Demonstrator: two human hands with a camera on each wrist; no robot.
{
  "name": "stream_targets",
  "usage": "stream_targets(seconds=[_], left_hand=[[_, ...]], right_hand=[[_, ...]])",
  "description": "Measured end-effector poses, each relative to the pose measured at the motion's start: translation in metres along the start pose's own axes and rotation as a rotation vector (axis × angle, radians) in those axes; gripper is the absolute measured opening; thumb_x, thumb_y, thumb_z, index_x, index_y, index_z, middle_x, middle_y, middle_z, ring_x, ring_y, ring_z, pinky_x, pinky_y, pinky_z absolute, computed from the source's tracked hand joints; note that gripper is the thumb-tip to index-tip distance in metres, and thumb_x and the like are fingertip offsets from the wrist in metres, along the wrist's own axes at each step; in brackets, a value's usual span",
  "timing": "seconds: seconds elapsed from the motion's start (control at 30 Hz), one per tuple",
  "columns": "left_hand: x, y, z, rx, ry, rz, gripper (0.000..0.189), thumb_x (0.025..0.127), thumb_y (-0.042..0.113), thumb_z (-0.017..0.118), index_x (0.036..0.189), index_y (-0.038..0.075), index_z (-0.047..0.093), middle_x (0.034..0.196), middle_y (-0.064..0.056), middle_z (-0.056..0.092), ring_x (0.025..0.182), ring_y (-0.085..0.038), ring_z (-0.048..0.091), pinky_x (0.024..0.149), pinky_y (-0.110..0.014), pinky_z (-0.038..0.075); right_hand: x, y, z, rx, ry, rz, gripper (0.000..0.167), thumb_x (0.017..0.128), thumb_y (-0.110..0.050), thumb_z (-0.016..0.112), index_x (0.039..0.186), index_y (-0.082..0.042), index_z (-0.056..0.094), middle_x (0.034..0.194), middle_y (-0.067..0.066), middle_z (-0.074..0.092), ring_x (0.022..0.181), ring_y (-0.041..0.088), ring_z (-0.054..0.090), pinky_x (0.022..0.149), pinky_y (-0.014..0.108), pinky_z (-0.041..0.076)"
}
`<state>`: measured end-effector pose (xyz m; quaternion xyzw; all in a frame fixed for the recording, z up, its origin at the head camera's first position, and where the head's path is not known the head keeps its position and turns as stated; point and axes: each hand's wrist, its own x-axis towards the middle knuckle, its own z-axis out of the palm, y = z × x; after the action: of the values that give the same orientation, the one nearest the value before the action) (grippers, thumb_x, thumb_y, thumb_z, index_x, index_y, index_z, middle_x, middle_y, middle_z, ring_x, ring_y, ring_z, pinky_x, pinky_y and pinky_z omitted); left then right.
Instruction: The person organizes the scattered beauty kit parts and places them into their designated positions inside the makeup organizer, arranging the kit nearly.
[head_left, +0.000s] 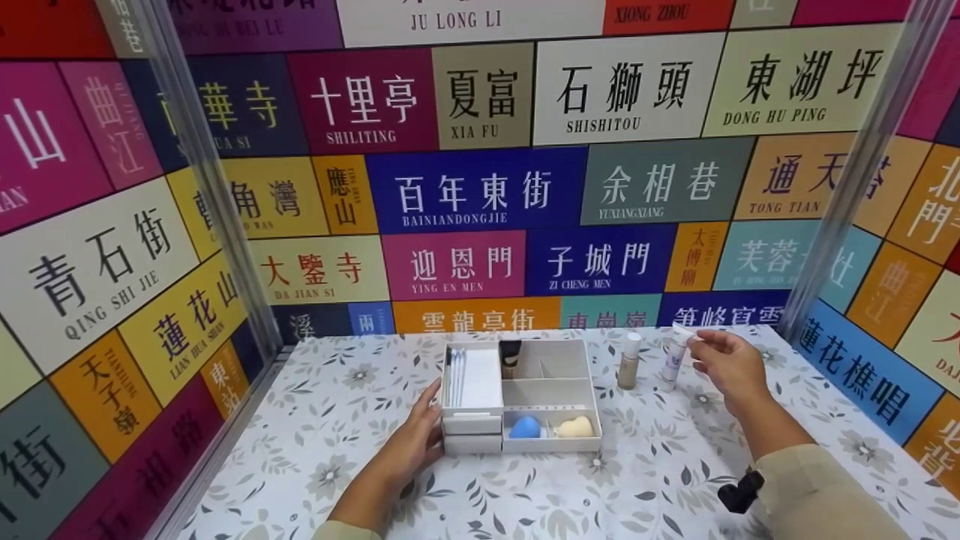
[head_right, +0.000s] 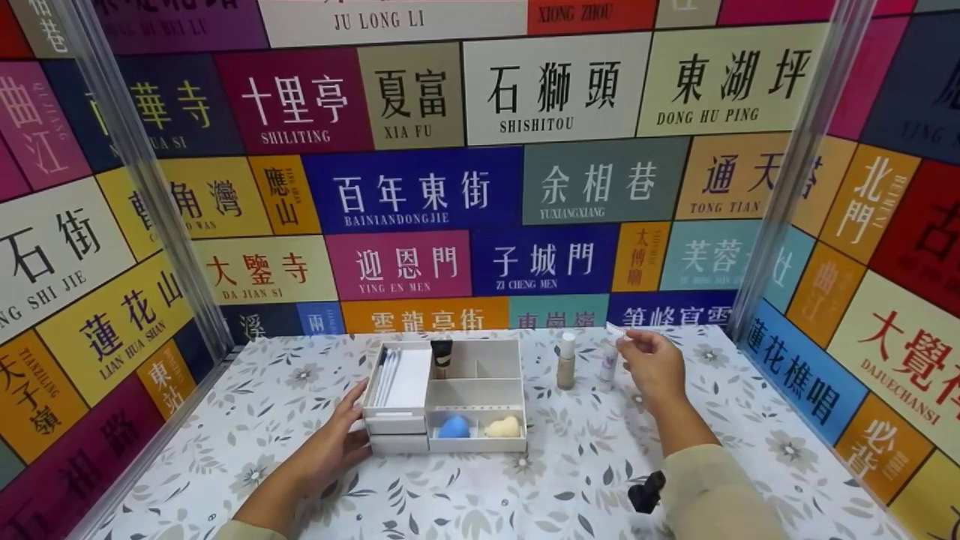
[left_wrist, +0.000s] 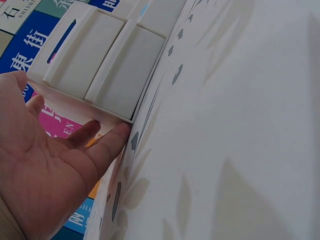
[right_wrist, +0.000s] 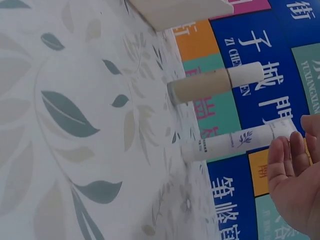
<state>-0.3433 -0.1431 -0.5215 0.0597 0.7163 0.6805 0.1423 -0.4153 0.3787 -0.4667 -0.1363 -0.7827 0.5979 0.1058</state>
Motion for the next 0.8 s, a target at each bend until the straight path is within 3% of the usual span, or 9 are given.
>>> stream_targets(seconds=[0.2,0.4,0.53,0.8], left_hand=[[0.001,-0.001,-0.001,-0.015,-0.007,-0.01,0.061,0.114,0.054,0.036,0.17,0.048,0.014,0.182,-0.016,0.007,0.162,-0.051,0.025,0.13,-0.065,0.031],[0.002,0.0,-0.002,-0.007,-0.005,-0.014,0.061,0.113,0.056,0.036,0.17,0.048,0.014,0.182,-0.017,0.008,0.162,-0.051,0.024,0.129,-0.066,0.031],[0.001,0.0,-0.002,-0.002,-0.012,-0.009,0.063,0.113,0.057,0.037,0.17,0.047,0.014,0.182,-0.017,0.007,0.162,-0.052,0.024,0.13,-0.066,0.03],[0.003,0.0,-0.002,0.007,0.007,-0.033,0.061,0.112,0.056,0.037,0.169,0.05,0.015,0.182,-0.015,0.011,0.162,-0.049,0.028,0.131,-0.062,0.032]], right_hand=[[0.01,0.009,0.0,-0.011,-0.004,0.042,0.065,0.101,-0.045,0.073,0.152,-0.011,0.054,0.121,-0.006,0.064,0.117,0.013,0.067,0.089,0.018,0.063],[0.017,0.017,0.006,-0.03,-0.037,0.039,0.073,0.101,-0.046,0.074,0.158,-0.008,0.048,0.147,0.01,0.059,0.129,0.019,0.062,0.087,0.016,0.062],[0.017,0.018,0.013,-0.088,-0.053,0.014,0.072,0.104,-0.046,0.068,0.161,-0.007,0.045,0.159,0.018,0.052,0.14,0.028,0.058,0.095,0.022,0.062],[0.013,0.016,0.017,-0.19,-0.035,-0.038,0.063,0.11,-0.044,0.056,0.16,-0.007,0.046,0.157,0.019,0.054,0.137,0.038,0.064,0.105,0.037,0.059]])
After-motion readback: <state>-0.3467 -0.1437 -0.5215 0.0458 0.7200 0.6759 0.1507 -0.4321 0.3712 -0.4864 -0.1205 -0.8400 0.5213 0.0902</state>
